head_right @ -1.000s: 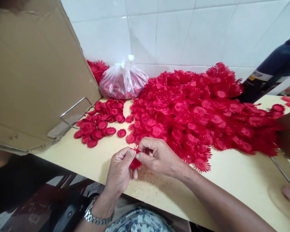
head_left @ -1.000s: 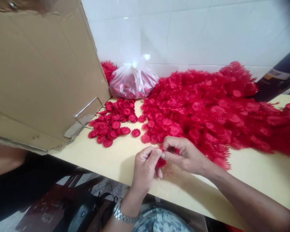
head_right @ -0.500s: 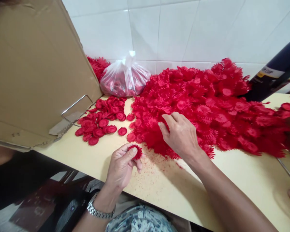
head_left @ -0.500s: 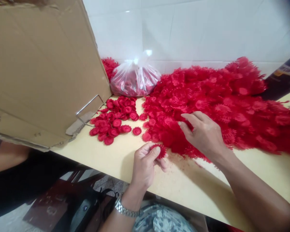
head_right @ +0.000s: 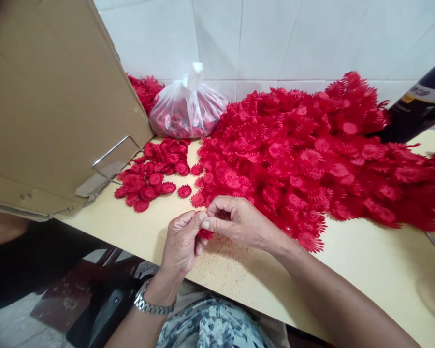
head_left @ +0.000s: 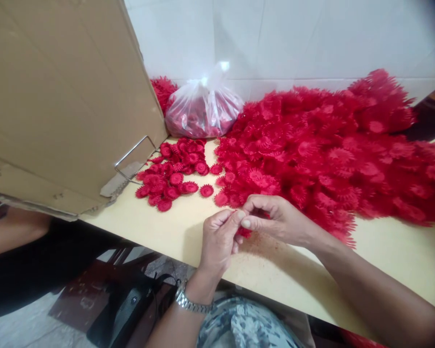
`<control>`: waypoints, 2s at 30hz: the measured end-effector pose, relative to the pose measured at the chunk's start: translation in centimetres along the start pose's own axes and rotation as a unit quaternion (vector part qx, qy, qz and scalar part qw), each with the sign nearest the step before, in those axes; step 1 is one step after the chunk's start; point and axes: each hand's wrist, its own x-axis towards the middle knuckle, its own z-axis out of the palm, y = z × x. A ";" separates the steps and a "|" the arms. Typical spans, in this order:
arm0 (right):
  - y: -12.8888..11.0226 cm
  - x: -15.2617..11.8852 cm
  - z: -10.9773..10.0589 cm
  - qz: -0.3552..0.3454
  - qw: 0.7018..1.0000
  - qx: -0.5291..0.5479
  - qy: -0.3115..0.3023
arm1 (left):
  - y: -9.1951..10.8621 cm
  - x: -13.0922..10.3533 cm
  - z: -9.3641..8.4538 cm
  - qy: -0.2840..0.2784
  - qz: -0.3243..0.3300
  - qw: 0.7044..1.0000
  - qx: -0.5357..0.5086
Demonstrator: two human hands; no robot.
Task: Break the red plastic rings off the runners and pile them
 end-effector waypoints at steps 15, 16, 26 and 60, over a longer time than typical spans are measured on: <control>0.5 0.3 0.3 -0.088 0.975 -0.139 0.148 | -0.1 -0.3 0.0 -0.071 -0.017 0.994 -0.087; 0.5 0.3 0.3 -0.093 0.975 -0.146 0.141 | -0.1 -0.3 0.1 -0.054 -0.013 0.995 -0.079; 0.3 0.0 0.0 -0.113 0.938 -0.214 0.250 | -0.1 -0.6 -0.2 -0.032 0.010 0.998 -0.061; 0.2 0.0 -1.4 -0.142 0.869 -0.363 0.305 | -0.4 -0.4 -0.3 -0.011 -0.025 0.995 -0.097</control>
